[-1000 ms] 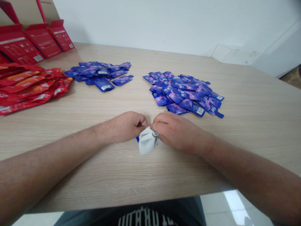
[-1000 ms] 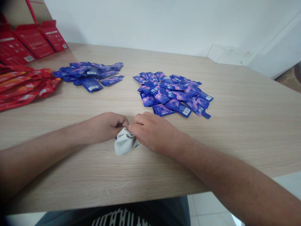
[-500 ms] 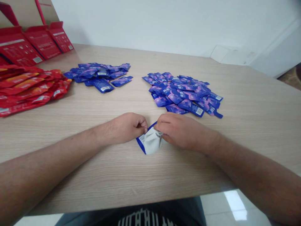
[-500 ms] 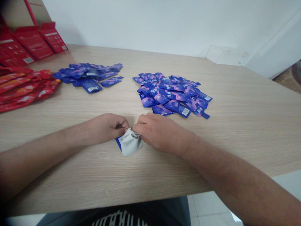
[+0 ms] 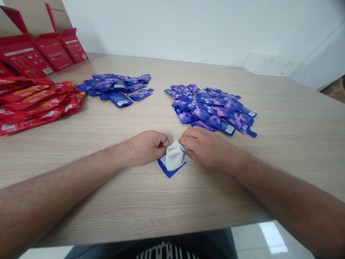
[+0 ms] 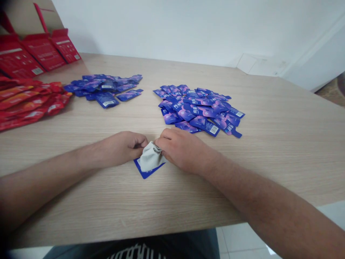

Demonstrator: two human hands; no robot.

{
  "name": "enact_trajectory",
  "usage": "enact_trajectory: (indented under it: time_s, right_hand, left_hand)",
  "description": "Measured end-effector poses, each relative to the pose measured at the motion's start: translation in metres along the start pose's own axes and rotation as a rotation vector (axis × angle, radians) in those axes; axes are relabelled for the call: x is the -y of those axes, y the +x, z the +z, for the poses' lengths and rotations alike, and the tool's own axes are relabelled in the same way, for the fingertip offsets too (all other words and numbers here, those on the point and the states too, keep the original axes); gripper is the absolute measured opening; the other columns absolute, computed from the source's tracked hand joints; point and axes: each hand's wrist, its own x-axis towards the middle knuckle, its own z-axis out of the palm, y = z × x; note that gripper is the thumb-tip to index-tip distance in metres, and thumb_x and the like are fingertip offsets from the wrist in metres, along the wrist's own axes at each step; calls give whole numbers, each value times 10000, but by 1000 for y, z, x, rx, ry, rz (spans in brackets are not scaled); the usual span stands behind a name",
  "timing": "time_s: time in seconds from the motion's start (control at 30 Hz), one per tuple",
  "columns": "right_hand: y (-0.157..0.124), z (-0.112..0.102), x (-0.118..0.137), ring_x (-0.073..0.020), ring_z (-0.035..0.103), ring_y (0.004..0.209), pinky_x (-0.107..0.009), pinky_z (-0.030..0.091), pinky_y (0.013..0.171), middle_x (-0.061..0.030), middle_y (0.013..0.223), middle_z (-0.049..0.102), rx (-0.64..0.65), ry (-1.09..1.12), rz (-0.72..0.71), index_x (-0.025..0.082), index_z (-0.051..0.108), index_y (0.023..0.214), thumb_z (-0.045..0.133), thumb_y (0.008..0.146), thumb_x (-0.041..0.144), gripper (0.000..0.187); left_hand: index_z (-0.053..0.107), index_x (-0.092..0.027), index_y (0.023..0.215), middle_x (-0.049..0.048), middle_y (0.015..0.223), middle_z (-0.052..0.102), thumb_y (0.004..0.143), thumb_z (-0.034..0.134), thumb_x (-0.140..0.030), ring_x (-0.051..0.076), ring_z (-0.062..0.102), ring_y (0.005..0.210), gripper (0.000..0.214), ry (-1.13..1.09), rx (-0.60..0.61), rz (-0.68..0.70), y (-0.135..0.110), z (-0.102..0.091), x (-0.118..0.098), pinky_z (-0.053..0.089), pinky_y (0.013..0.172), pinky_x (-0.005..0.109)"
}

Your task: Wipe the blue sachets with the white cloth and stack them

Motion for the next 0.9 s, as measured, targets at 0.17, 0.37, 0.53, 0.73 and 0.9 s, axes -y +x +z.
enact_trajectory:
  time_s: [0.17, 0.37, 0.53, 0.73, 0.9]
  right_hand:
    - [-1, -1, 3, -216, 559, 953, -345, 445, 871, -81, 974, 620, 84, 10, -106, 160, 639, 973, 541, 929, 151, 108]
    - [0, 2, 0, -219, 558, 956, -344, 452, 848, -85, 1003, 622, 0, 10, 4, 164, 642, 974, 547, 931, 174, 105]
    - [0, 2, 4, -209, 563, 940, -341, 454, 850, -76, 981, 621, 58, 35, -62, 163, 646, 955, 539, 928, 151, 111]
    - [-2, 4, -2, -214, 570, 939, -343, 456, 832, -80, 991, 629, 0, 24, 14, 173, 645, 959, 527, 942, 171, 119]
    - [0, 5, 7, -209, 566, 905, -342, 457, 818, -68, 948, 625, 49, 50, -79, 174, 644, 944, 555, 924, 154, 94]
  left_hand:
    - [705, -225, 836, -62, 688, 678, 803, 500, -210, 95, 585, 622, 209, -1, -8, 21, 0, 0, 1, 375, 570, 206]
    - [700, -232, 822, -64, 673, 672, 813, 507, -237, 93, 574, 604, 193, -19, -34, 38, 1, 3, 4, 371, 542, 202]
    - [700, -229, 819, -60, 677, 672, 801, 503, -230, 94, 575, 616, 198, -30, -16, 38, 0, 2, 3, 374, 551, 201]
    - [705, -219, 841, -45, 726, 695, 811, 494, -229, 99, 593, 652, 213, -35, -21, 38, -2, 3, 1, 379, 570, 202]
    - [714, -216, 860, -38, 745, 709, 819, 494, -227, 105, 601, 661, 224, -44, 2, 53, -1, 4, 3, 379, 577, 212]
